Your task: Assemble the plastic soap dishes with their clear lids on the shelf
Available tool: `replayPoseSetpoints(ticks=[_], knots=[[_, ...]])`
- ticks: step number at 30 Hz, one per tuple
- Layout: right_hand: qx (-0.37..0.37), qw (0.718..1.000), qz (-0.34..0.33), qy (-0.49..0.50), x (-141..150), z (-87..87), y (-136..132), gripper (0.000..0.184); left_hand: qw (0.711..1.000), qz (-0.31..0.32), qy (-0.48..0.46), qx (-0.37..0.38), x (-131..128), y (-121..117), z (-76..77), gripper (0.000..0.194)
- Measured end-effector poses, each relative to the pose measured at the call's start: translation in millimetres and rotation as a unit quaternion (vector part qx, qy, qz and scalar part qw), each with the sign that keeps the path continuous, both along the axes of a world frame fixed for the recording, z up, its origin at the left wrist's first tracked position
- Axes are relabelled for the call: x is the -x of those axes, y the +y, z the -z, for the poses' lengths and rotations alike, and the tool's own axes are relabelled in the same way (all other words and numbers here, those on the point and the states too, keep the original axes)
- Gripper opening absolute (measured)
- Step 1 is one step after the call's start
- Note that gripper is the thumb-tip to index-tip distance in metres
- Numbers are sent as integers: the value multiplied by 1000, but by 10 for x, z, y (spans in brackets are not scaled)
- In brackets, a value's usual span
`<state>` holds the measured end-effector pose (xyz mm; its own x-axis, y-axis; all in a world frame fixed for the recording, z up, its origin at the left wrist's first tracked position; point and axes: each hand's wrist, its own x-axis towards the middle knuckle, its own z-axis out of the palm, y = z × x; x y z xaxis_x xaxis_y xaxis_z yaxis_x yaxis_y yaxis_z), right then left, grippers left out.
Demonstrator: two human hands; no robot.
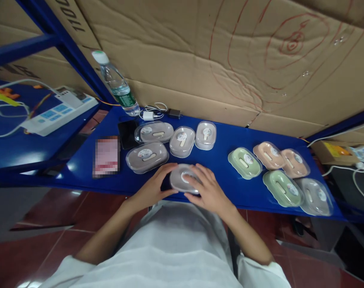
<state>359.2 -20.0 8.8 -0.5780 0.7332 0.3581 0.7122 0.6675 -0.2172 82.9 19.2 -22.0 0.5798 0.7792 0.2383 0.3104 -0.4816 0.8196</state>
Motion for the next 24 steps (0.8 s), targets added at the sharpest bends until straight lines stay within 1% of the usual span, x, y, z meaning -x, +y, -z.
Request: replayPoseSetpoints(ticks=[3,6,8,12,17,20,22,24], knots=[[-3,1000,6,-9,5,-10,12,51,1000,-7,1,0,-1,-2,-7,81],[-39,998,-4,-40,19,21,18,50,1000,-1,13,-3,-7,-8,-5,80],[-54,998,-7,-27,19,56,26,49,1000,-1,20,-7,-15,-15,1,80],[-31,999,4,11,-9,90,45,51,1000,-3,25,-14,-28,-24,9,83],[-47,998,0,-35,-3,88,-1,55,999,5,33,-16,-17,-16,-20,82],[-42,999,-6,-34,-15,107,-38,57,999,13,41,-10,-14,-18,-47,82],[-26,999,5,-26,-57,113,-47,59,999,14,46,-11,-17,-25,-61,83],[-25,998,46,-22,-117,100,-47,60,998,12,55,-13,-21,-32,-75,83]])
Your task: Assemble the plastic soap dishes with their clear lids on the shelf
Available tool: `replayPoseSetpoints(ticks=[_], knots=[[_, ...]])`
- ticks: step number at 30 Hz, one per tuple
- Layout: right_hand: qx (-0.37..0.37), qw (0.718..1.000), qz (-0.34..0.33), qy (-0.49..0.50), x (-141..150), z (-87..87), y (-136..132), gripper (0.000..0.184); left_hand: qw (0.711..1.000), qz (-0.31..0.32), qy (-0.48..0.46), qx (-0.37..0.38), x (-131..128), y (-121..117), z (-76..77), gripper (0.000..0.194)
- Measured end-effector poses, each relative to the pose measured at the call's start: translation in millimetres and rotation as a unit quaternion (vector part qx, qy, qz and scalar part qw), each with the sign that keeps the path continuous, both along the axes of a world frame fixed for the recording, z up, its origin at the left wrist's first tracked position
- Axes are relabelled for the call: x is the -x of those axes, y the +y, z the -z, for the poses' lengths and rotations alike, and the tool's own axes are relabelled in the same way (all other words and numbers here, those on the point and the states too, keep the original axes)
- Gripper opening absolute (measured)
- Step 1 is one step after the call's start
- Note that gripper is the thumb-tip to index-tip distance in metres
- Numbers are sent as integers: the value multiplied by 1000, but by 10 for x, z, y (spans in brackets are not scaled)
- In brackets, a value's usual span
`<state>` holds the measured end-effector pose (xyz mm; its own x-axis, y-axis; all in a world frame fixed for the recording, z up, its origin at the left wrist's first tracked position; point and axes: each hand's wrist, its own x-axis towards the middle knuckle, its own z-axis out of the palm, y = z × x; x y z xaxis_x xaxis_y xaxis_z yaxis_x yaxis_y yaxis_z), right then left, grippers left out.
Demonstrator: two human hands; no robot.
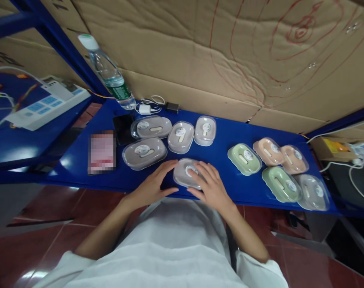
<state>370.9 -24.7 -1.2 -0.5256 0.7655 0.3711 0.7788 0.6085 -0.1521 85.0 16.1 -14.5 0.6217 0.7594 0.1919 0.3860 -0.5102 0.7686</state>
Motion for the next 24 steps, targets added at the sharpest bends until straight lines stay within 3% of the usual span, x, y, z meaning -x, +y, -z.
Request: replayPoseSetpoints(ticks=[5,7,9,12,15,18,21,24], knots=[[-25,980,193,-30,-29,-85,-69,65,1000,-5,19,9,2,-14,-42,76],[-17,970,241,-39,62,-95,-145,71,1000,-2,21,5,3,-17,-49,73],[-8,968,248,-37,185,-76,-240,69,1000,1,19,-5,-1,-19,-45,70],[1,978,206,-11,329,-25,-393,60,1000,1,20,-14,-9,-21,-31,67],[4,986,163,28,363,-2,-522,53,1000,-1,22,-14,-14,-22,-24,63],[5,985,168,36,333,-20,-574,48,1000,-1,25,-15,-13,-25,-26,62],[-8,976,214,28,286,-22,-487,48,999,-6,35,-10,-9,-29,-27,62],[-34,967,250,23,211,24,-203,51,999,-1,43,-18,-7,-24,-23,58]])
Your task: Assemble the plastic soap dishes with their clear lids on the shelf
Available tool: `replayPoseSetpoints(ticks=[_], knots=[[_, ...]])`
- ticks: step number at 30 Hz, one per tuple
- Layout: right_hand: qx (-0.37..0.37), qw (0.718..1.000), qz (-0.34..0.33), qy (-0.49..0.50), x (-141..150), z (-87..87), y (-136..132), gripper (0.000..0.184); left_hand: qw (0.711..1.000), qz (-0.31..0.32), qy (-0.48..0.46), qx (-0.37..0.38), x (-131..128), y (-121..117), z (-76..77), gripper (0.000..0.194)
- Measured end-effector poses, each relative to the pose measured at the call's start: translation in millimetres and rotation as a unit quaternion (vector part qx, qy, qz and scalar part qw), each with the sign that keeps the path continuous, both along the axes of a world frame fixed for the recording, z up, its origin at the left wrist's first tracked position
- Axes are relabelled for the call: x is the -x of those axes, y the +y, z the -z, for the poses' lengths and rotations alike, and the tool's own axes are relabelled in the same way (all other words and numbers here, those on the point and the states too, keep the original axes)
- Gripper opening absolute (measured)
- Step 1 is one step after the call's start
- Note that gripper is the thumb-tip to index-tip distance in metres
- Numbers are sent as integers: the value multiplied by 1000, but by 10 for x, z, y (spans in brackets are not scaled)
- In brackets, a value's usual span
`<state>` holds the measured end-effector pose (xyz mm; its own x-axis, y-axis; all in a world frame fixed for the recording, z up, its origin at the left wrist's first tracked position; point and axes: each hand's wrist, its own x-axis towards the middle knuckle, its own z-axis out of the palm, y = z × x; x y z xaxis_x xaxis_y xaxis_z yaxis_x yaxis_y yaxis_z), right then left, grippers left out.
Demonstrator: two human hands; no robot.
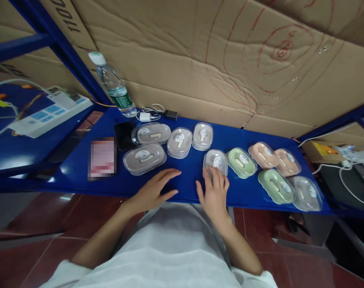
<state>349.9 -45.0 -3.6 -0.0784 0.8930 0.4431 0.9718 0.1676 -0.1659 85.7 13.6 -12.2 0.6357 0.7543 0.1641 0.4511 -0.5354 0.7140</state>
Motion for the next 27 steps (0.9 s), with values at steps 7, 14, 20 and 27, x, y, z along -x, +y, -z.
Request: replayPoseSetpoints(ticks=[7,14,20,27], knots=[[-20,997,-24,66,-229,-55,693,67,999,16,9,-31,-4,24,11,45],[-117,989,82,46,-871,-284,219,48,999,8,27,-16,-5,5,-5,45],[-74,975,208,11,-1231,-58,-140,50,999,19,24,-32,-19,22,21,41],[-34,981,174,83,-1018,1,275,54,998,24,30,-47,-11,23,33,37]])
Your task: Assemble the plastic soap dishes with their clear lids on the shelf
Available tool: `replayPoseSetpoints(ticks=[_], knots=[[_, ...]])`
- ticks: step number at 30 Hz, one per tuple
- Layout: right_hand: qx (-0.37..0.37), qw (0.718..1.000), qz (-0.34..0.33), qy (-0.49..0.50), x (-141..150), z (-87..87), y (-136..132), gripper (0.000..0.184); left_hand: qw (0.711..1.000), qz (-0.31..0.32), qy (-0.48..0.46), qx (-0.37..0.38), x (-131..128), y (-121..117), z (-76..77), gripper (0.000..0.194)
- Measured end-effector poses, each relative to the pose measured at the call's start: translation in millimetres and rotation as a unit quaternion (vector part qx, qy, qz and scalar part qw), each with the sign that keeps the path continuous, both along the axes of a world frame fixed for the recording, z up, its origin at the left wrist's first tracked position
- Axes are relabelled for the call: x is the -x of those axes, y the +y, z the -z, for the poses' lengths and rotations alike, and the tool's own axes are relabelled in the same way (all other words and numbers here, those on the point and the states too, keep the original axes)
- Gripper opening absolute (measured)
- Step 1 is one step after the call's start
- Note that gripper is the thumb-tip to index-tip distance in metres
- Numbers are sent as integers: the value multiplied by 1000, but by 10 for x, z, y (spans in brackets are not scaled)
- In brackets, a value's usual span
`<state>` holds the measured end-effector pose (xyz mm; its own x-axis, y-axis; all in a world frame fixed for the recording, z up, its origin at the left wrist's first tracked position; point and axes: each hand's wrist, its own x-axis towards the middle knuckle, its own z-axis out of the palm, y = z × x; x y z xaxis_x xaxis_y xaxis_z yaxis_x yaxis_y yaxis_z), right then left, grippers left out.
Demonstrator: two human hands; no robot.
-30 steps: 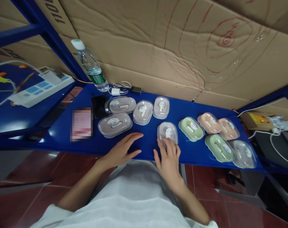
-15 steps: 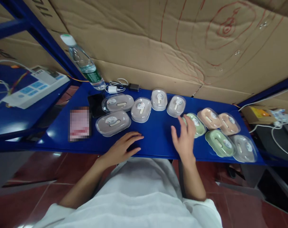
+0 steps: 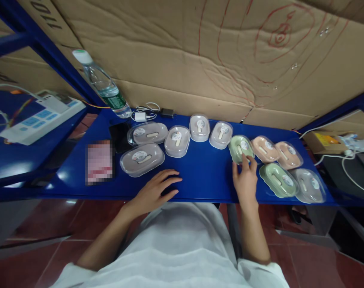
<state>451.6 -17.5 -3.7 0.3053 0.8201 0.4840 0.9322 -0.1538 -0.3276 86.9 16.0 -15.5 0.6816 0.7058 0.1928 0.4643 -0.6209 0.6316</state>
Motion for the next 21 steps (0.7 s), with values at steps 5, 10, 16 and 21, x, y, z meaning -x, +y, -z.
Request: replayPoseSetpoints(ticks=[5,10,16,21], knots=[[20,997,-73,-28,-150,-203,74,55,1000,-3,-12,-5,-3,0,19,35],[27,992,81,-97,-589,-137,-451,66,1000,0,-13,-3,-3,1,23,34],[14,978,163,-126,-682,6,-831,52,1000,0,-16,-5,-12,5,30,32],[29,990,-99,-94,-102,-137,-666,34,1000,2,-9,-3,-16,-4,20,33]])
